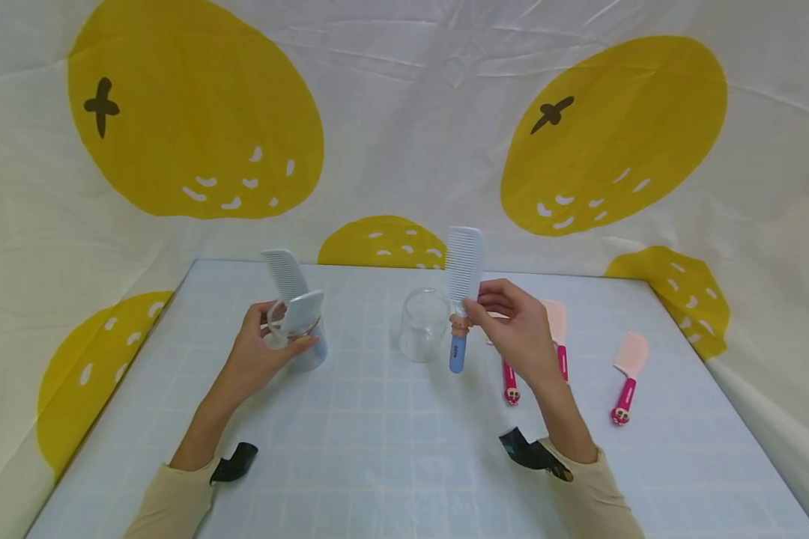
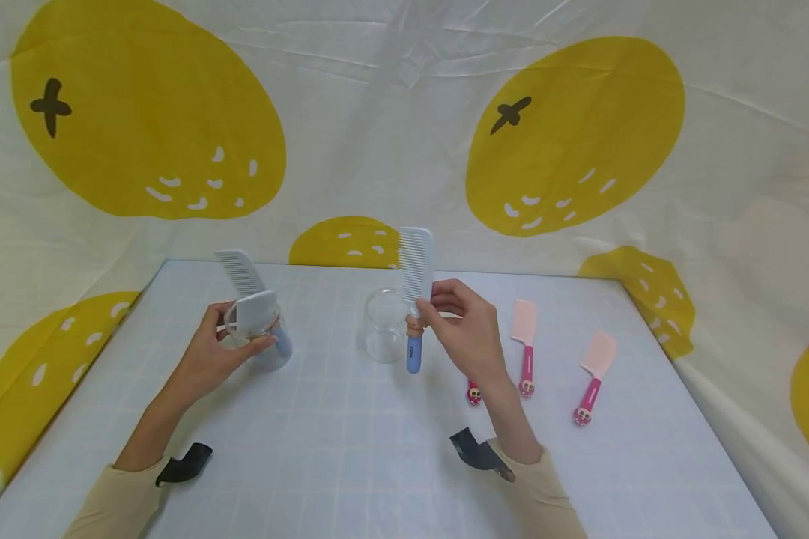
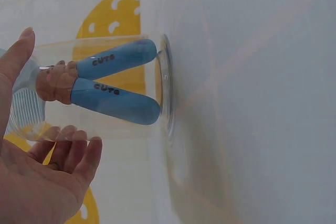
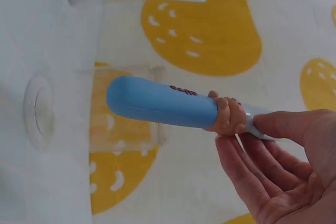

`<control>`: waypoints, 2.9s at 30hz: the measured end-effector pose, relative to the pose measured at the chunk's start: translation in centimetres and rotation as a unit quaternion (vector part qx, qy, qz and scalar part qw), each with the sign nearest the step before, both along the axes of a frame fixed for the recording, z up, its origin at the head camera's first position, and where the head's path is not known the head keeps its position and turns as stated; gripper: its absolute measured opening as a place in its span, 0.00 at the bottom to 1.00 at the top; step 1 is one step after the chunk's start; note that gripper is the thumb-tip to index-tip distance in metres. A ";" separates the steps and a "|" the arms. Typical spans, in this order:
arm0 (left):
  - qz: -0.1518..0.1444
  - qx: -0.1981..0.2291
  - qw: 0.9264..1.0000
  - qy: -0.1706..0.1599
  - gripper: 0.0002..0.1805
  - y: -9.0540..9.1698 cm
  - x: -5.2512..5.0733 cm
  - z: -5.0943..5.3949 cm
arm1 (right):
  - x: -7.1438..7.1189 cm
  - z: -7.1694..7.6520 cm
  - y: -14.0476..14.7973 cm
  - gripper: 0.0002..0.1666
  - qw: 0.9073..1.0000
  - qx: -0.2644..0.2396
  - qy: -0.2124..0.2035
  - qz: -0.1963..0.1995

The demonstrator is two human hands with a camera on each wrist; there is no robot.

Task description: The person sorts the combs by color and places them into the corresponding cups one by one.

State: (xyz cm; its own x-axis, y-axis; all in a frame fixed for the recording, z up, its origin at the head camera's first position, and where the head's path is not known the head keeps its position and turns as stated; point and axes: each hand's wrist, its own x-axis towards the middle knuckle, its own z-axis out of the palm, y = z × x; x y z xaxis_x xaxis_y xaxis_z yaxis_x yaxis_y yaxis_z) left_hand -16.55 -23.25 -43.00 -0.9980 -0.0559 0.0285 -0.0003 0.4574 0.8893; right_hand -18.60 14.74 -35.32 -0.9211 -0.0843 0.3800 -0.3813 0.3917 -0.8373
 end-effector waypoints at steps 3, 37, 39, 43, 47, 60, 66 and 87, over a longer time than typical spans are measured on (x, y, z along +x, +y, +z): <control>0.000 -0.001 1.000 0.001 0.52 0.0 0.0 0.0 | 0.0 0.2 -0.9 0.19 1.000 -0.011 -0.003 0.013; 0.001 -0.005 1.000 0.011 0.52 0.1 0.0 -0.2 | -0.8 0.9 -9.9 0.17 0.982 -0.131 0.025 0.132; 0.002 -0.007 1.000 0.016 0.52 0.1 -0.1 -0.2 | -0.7 1.0 -10.3 0.16 0.981 -0.135 0.027 0.138; 0.000 -0.008 1.000 0.024 0.52 0.1 -0.2 -0.3 | -0.8 1.0 -11.2 0.17 0.979 -0.140 0.031 0.147; 0.000 -0.010 1.000 0.027 0.52 0.1 -0.2 -0.4 | -0.8 1.0 -12.2 0.17 0.975 -0.150 0.042 0.158; -0.016 0.008 0.999 0.047 0.47 -0.1 -0.2 -0.2 | -0.9 0.6 -15.8 0.18 0.951 -0.212 0.098 0.201; -0.019 0.008 0.999 0.049 0.48 -0.1 -0.1 -0.5 | -1.4 0.2 -17.2 0.18 0.944 -0.231 0.122 0.203; -0.033 0.030 0.994 0.101 0.44 0.1 0.0 -0.8 | -1.4 -2.5 -20.0 0.15 0.959 -0.119 0.114 0.229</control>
State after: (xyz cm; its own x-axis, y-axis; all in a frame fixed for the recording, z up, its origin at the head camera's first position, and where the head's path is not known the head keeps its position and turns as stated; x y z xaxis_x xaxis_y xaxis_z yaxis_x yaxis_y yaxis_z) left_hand -16.60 -23.16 -43.84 -0.9740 0.0009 0.2264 0.2082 0.3966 0.8941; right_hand -19.98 -5.24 -37.82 -0.6984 -0.3462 0.6264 -0.6520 -0.0530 -0.7563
